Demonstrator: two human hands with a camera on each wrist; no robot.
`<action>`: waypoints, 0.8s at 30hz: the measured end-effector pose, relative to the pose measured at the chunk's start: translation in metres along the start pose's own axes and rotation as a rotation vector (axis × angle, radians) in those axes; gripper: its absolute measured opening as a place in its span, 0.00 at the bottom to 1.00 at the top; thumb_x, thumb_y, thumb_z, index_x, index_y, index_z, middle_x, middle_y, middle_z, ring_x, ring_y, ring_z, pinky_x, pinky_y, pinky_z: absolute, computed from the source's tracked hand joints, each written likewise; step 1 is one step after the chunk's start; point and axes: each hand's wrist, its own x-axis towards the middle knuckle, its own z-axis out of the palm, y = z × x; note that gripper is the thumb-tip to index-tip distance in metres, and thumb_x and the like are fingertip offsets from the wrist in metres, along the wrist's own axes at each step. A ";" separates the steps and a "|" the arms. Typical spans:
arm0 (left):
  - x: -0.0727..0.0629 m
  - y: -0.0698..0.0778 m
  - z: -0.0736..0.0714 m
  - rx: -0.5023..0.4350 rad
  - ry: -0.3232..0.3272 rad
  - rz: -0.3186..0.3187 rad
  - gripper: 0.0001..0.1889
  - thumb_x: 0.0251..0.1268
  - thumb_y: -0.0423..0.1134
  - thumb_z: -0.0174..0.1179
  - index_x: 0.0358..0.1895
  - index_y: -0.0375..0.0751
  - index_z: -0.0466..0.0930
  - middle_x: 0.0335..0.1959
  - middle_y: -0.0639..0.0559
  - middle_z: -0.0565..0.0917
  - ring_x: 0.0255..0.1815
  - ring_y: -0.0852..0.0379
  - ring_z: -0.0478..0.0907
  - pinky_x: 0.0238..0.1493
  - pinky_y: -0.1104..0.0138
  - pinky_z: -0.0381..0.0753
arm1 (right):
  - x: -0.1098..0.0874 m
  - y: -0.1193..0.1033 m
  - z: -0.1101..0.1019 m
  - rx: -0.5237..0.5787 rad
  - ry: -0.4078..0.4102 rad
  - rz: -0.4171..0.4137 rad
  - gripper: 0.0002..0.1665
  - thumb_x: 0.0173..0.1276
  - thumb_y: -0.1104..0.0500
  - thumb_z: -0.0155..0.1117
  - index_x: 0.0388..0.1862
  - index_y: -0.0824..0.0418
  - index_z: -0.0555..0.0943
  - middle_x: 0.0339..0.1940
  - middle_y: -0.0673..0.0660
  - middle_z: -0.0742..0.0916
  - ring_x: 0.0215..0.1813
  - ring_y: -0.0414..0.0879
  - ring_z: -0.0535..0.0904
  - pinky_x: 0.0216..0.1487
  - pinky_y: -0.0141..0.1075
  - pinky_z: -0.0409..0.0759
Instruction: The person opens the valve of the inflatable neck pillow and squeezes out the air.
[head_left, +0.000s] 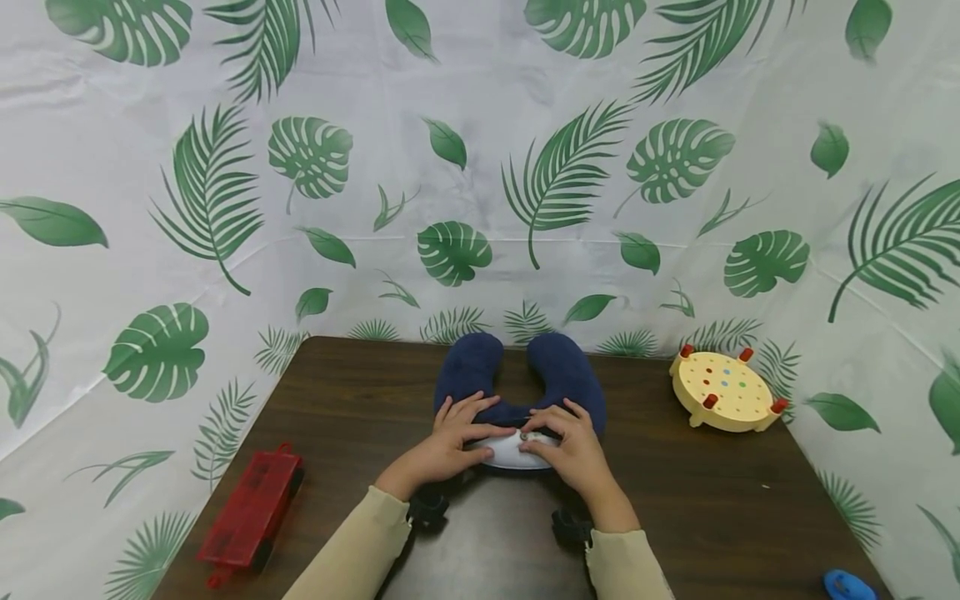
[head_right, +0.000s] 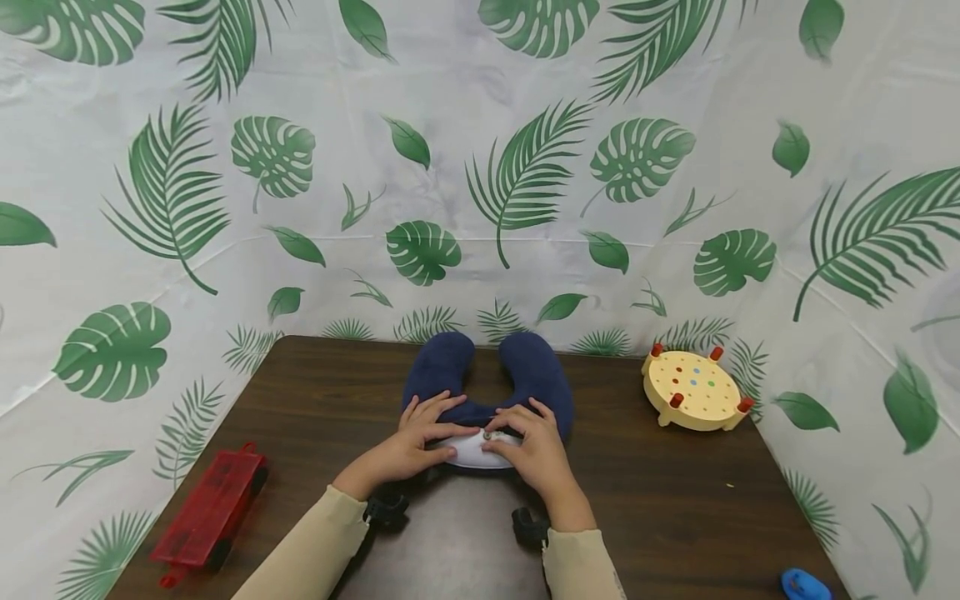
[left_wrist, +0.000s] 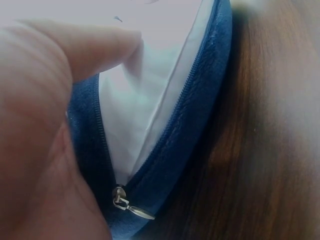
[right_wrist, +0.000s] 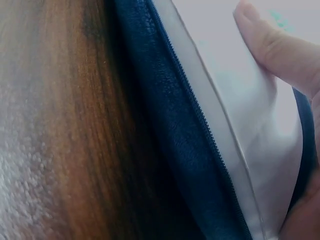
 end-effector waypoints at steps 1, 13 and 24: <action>0.000 0.001 0.000 -0.003 0.001 0.002 0.24 0.81 0.46 0.65 0.75 0.67 0.81 0.91 0.54 0.57 0.94 0.41 0.42 0.84 0.29 0.28 | 0.000 0.000 0.000 -0.001 0.004 0.002 0.16 0.57 0.53 0.89 0.41 0.38 0.91 0.44 0.38 0.92 0.62 0.47 0.88 0.84 0.62 0.56; 0.000 -0.001 0.001 0.001 -0.007 0.001 0.24 0.81 0.46 0.65 0.75 0.67 0.81 0.91 0.51 0.57 0.94 0.42 0.42 0.84 0.29 0.27 | -0.001 -0.001 -0.003 0.020 -0.049 0.004 0.15 0.61 0.54 0.88 0.43 0.40 0.90 0.47 0.40 0.92 0.67 0.50 0.87 0.84 0.65 0.53; 0.002 -0.004 0.002 0.009 0.002 0.006 0.24 0.81 0.46 0.65 0.75 0.68 0.81 0.91 0.54 0.57 0.94 0.41 0.42 0.84 0.28 0.29 | 0.000 0.002 -0.001 0.028 -0.024 -0.011 0.15 0.62 0.59 0.87 0.42 0.42 0.91 0.48 0.42 0.92 0.67 0.52 0.88 0.83 0.66 0.54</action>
